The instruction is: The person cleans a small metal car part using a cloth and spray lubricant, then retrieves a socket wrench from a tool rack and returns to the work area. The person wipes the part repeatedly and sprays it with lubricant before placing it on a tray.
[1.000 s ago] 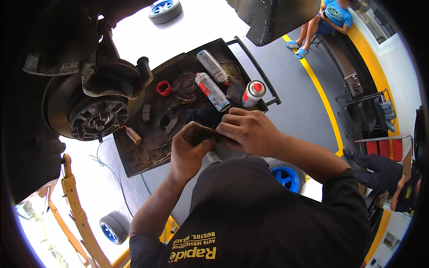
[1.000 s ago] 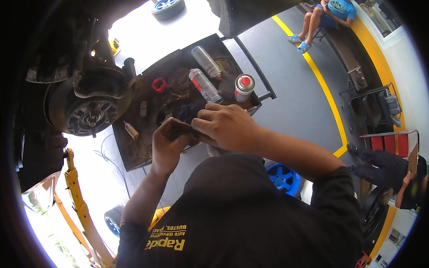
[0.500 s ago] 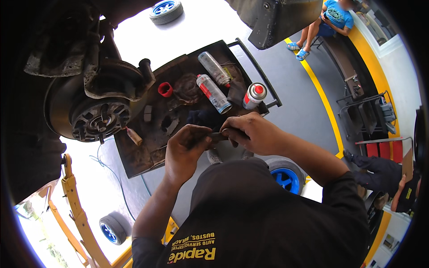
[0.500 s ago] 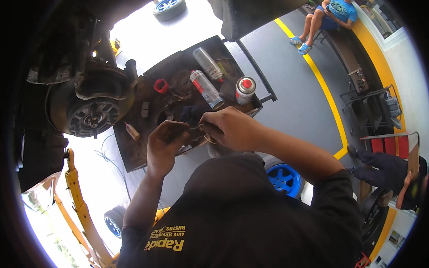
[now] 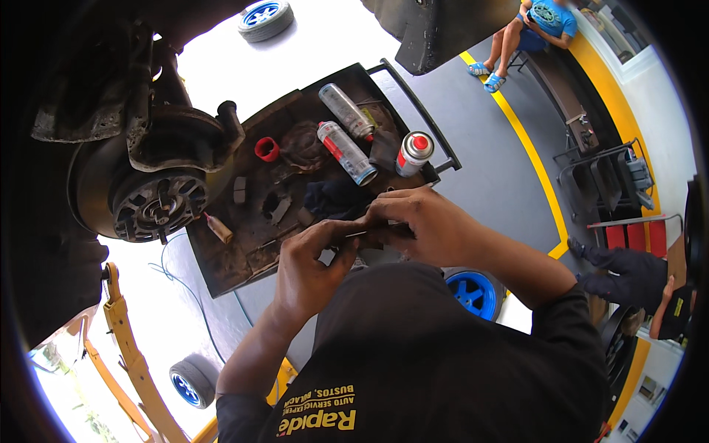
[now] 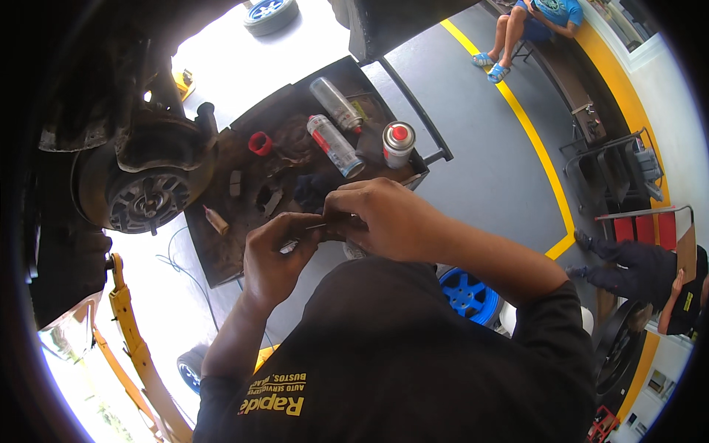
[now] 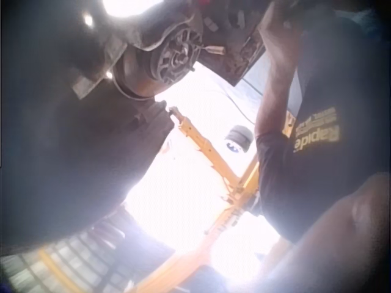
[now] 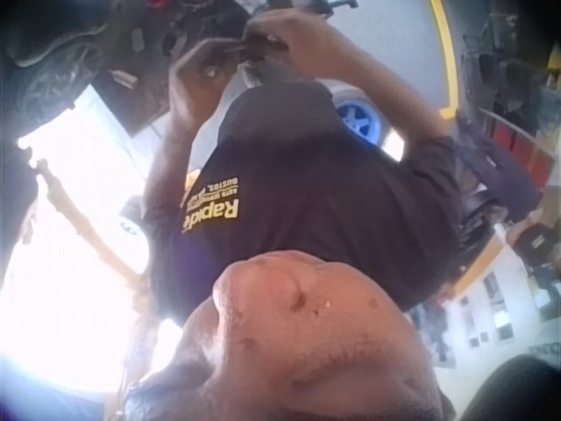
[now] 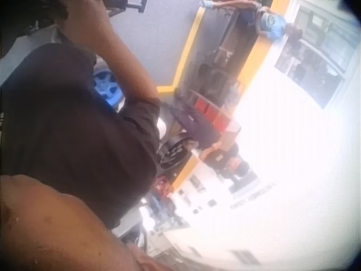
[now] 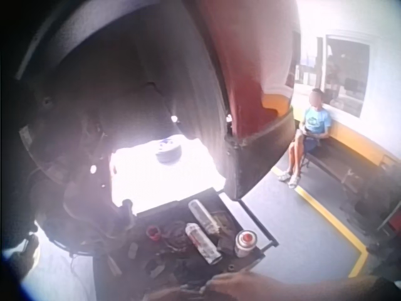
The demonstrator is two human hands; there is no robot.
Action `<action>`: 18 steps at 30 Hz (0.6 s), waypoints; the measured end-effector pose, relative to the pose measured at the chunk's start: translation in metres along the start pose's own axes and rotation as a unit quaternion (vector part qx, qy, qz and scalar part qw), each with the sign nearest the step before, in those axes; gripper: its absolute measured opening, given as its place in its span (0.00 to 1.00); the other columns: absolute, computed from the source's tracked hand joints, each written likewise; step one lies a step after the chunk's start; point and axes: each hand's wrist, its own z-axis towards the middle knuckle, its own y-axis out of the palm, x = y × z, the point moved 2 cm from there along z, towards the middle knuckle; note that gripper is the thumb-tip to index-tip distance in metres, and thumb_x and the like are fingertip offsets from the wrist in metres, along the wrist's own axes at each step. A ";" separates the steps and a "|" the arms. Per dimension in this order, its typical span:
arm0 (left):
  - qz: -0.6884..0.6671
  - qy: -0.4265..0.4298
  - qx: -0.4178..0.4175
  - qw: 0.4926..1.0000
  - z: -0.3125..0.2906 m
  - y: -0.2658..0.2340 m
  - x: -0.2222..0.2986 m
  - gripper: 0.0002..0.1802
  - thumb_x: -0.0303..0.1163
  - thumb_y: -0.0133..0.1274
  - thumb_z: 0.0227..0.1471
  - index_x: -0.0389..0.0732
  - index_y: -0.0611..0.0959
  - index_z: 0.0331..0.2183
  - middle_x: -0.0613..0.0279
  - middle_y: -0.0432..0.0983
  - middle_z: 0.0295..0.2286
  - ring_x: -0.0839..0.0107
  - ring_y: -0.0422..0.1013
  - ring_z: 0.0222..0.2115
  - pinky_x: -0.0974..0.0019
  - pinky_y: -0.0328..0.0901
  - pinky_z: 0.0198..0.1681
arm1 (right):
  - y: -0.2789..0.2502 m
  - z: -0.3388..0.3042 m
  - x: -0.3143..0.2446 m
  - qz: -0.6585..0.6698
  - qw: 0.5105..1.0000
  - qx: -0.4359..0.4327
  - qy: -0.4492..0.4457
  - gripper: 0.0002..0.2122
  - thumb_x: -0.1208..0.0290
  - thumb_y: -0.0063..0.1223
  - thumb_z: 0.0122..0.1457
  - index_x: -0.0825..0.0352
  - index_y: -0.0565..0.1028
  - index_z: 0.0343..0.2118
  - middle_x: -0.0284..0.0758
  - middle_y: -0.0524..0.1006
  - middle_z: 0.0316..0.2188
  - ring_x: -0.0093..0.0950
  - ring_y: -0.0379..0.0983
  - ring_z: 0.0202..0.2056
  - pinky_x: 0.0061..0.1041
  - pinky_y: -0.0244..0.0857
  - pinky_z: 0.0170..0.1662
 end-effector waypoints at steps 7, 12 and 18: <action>-0.084 -0.067 -0.002 0.994 -0.006 0.001 -0.008 0.10 0.20 0.61 0.60 0.32 0.87 0.44 0.56 0.86 0.31 0.73 0.83 0.32 0.70 0.74 0.37 | 0.006 -0.006 0.006 0.027 0.998 0.048 -0.019 0.05 0.78 0.62 0.60 0.70 0.80 0.38 0.43 0.83 0.31 0.45 0.82 0.35 0.38 0.74 0.40; -0.146 -0.027 0.031 0.988 -0.007 0.005 -0.021 0.10 0.15 0.58 0.60 0.29 0.87 0.44 0.55 0.85 0.33 0.72 0.82 0.31 0.71 0.75 0.36 | 0.012 -0.011 0.011 0.055 0.996 0.074 0.018 0.05 0.74 0.61 0.62 0.68 0.79 0.39 0.43 0.83 0.31 0.46 0.83 0.35 0.40 0.74 0.42; -0.096 -0.109 0.000 0.989 -0.005 0.007 -0.031 0.07 0.17 0.61 0.59 0.29 0.85 0.41 0.56 0.84 0.32 0.74 0.80 0.32 0.71 0.74 0.39 | 0.019 -0.027 0.016 0.100 0.987 0.083 0.091 0.08 0.70 0.62 0.61 0.64 0.79 0.41 0.44 0.84 0.33 0.48 0.82 0.38 0.45 0.73 0.44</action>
